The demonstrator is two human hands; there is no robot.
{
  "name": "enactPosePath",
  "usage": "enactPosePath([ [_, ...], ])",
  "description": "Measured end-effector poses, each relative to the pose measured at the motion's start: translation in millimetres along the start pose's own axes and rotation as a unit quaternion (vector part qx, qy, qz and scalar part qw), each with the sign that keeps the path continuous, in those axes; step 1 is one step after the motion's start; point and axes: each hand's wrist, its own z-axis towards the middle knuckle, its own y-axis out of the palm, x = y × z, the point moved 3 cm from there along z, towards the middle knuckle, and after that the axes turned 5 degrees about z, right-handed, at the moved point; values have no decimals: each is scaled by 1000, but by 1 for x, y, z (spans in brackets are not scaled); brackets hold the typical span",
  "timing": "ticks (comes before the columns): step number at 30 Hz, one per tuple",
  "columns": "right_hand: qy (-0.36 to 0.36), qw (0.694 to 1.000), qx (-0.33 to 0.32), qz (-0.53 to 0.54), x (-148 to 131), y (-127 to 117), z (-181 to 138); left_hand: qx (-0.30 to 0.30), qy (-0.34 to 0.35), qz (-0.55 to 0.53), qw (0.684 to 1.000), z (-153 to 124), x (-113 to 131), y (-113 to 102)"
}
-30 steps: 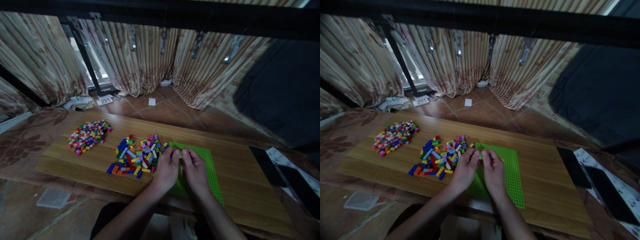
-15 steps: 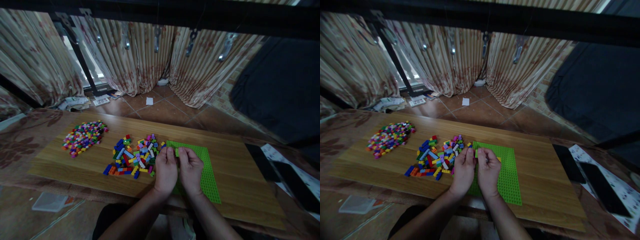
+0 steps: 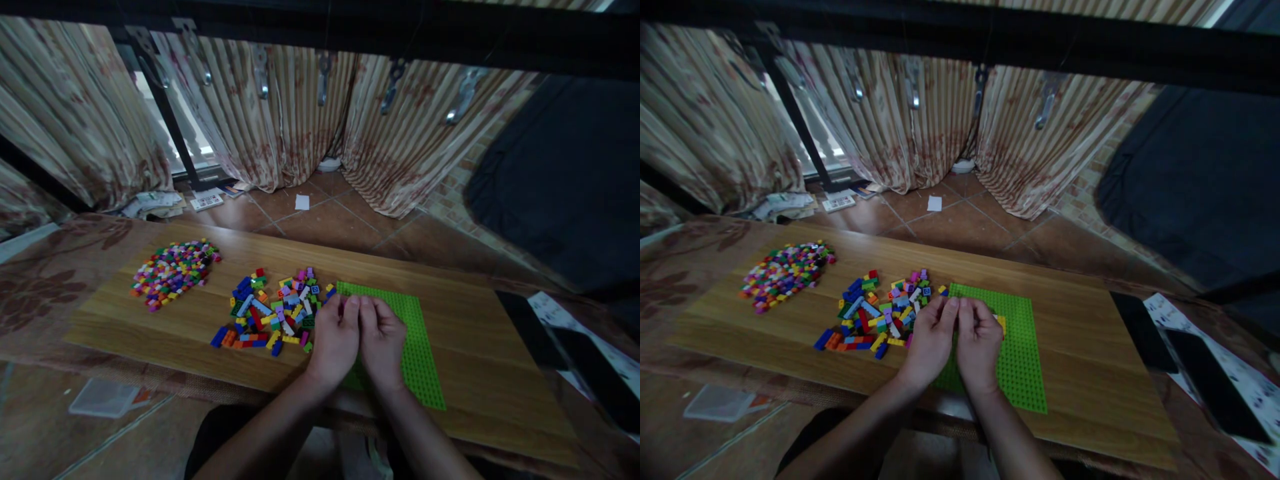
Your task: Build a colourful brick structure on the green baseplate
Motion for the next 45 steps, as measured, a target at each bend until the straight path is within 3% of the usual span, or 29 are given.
enactPosePath([
  [10,20,999,28,-4,2,5,-2,40,-19,10,999,-5,-2,2],
  [19,81,992,56,73,9,7,1,59,-64,-76,993,-6,-13,5],
  [23,221,942,39,251,13,18,-1,67,-151,-242,956,1,-2,-10],
  [27,353,854,-50,378,9,31,-9,120,-100,-300,941,21,22,-54],
  [30,382,830,-49,403,12,33,-10,125,-119,-314,934,31,27,-83],
  [34,350,849,-35,394,24,39,-7,134,-176,-322,921,33,19,-102],
  [39,255,909,-32,328,33,49,-9,144,-183,-313,921,32,13,-115],
  [45,160,956,-92,228,39,56,-14,173,-193,-290,921,32,5,-118],
])
